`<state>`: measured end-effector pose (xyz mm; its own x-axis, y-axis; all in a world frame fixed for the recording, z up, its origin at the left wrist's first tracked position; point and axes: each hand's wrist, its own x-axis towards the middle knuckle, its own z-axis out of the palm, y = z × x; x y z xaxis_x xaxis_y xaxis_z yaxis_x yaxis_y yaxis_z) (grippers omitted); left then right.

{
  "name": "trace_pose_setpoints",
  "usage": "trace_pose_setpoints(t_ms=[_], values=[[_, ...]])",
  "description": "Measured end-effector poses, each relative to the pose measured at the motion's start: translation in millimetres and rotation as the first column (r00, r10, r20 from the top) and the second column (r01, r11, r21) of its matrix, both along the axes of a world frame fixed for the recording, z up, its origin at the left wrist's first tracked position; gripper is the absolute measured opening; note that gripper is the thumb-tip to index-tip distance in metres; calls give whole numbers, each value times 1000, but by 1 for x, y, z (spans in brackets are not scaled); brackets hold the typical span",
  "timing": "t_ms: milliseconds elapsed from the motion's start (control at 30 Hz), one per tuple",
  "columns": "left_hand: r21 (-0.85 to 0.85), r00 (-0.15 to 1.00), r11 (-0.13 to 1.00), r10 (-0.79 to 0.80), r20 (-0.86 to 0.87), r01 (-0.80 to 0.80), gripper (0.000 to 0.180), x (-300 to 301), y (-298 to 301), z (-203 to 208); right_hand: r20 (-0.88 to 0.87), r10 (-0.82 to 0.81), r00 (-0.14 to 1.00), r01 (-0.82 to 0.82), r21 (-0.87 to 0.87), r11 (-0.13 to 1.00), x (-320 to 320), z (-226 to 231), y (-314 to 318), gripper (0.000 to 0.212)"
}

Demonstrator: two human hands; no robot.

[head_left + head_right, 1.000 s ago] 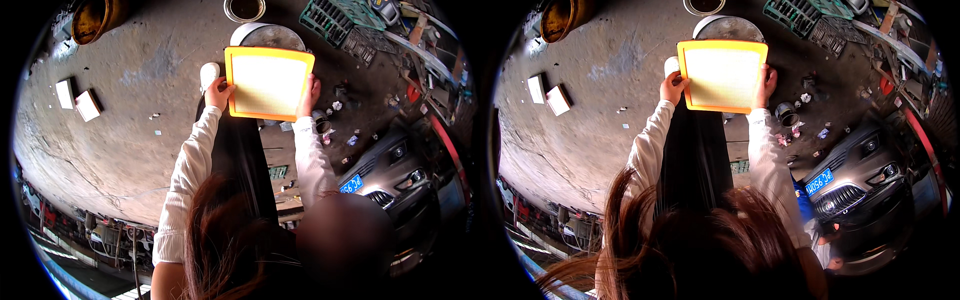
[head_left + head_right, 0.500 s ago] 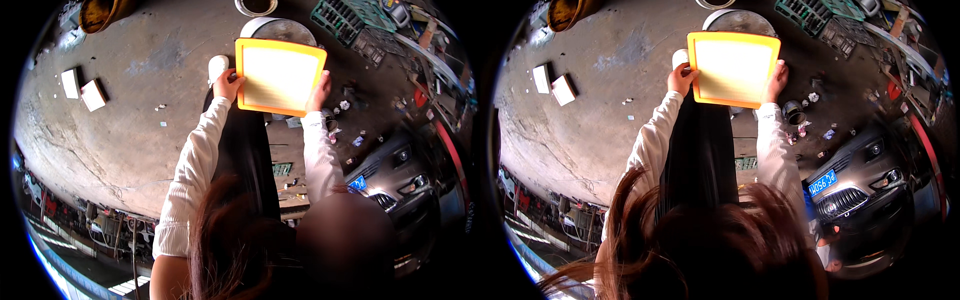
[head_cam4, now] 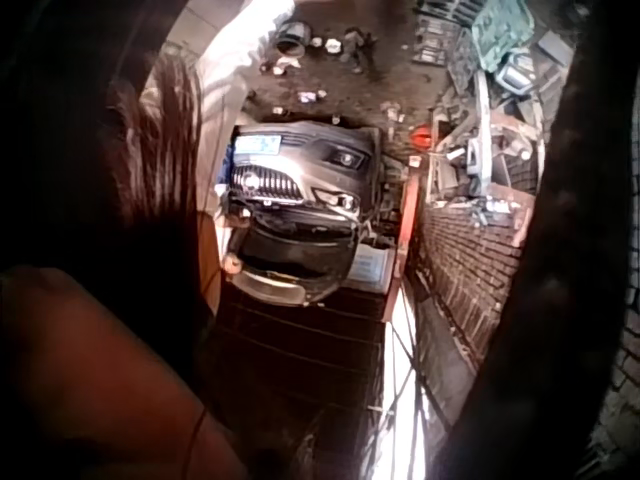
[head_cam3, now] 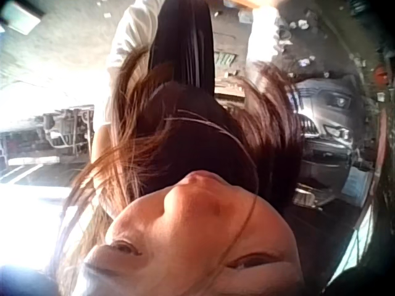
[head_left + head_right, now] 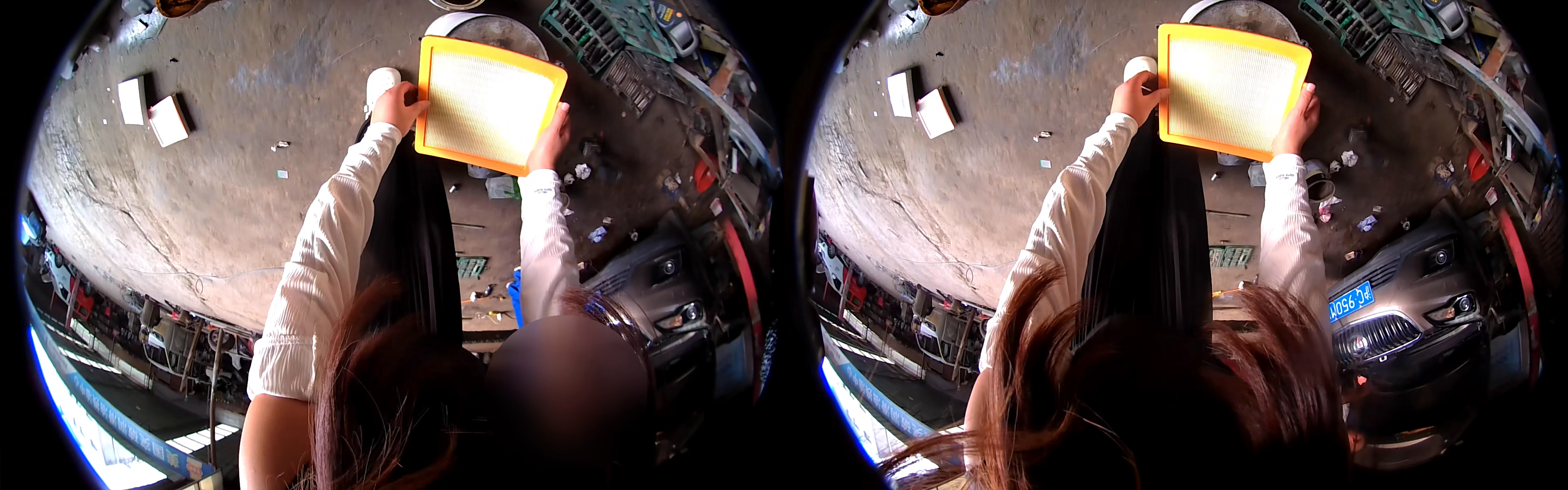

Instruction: The person unpacks a new air filter from its box, removes the protective film, and places it into a black plastic air filter housing. They then close the housing and set it down.

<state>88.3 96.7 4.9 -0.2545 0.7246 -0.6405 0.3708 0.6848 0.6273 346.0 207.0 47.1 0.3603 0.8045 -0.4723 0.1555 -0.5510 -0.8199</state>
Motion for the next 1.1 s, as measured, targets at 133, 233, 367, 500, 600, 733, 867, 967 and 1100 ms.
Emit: trace_pose_setpoints(t_ms=[133,233,367,500,600,733,867,967,1100], values=[[23,993,999,39,-109,-37,28,7,7,15,-75,32,997,-31,17,999,11,8,-3,34],[68,995,994,85,-53,-82,26,3,4,7,-68,58,996,-55,32,998,26,17,-15,25],[-221,843,911,407,353,-347,22,-5,8,1,45,194,980,-194,9,981,48,24,-35,19],[-390,702,848,521,485,-360,25,-16,22,14,112,332,937,-334,-5,943,55,28,-53,21],[-437,695,844,515,502,-310,27,-23,27,21,177,346,921,-351,-5,936,47,33,-56,23],[-441,681,845,515,520,-302,25,-24,26,17,370,362,856,-389,-1,921,41,30,-55,22],[-409,683,841,532,501,-355,26,-21,21,17,411,364,836,-365,-80,928,37,33,-49,22],[-378,699,847,525,486,-373,26,-19,16,15,284,346,894,-338,-76,938,38,29,-48,23],[-268,831,913,396,391,-308,26,-9,13,20,305,381,873,-363,-116,925,51,22,-48,25]])
